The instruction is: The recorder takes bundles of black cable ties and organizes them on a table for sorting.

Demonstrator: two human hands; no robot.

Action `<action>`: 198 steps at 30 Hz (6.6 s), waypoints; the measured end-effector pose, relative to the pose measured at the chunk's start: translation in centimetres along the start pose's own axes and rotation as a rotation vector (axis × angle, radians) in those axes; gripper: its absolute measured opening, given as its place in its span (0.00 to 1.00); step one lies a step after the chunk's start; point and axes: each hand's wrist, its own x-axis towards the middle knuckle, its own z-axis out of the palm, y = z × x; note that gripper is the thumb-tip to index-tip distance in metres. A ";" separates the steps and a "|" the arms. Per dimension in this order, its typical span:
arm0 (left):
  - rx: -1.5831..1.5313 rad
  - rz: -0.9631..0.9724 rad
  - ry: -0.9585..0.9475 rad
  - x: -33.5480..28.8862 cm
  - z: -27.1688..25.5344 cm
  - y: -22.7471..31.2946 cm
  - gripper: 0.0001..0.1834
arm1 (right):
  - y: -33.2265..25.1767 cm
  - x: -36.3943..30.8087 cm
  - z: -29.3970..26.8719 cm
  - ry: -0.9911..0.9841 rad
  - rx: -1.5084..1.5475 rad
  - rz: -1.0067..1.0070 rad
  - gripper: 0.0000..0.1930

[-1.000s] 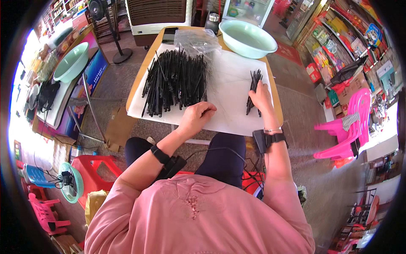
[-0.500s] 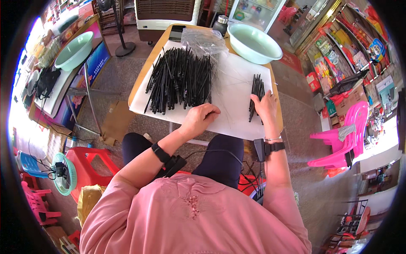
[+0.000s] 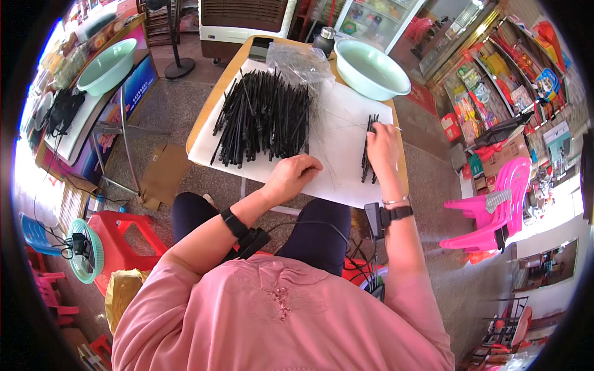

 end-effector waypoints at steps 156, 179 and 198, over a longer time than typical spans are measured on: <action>1.252 -0.145 0.100 12.8 -16.0 1.3 0.10 | -6.2 -4.7 5.3 0.161 0.355 -0.024 0.06; -0.639 -0.543 -0.123 -1.1 -2.9 3.2 0.15 | -10.1 -6.1 -1.0 -0.251 1.405 0.282 0.12; -0.666 -0.467 -0.006 -0.3 -2.0 1.4 0.11 | -4.2 -2.9 0.4 -0.228 0.101 -0.162 0.05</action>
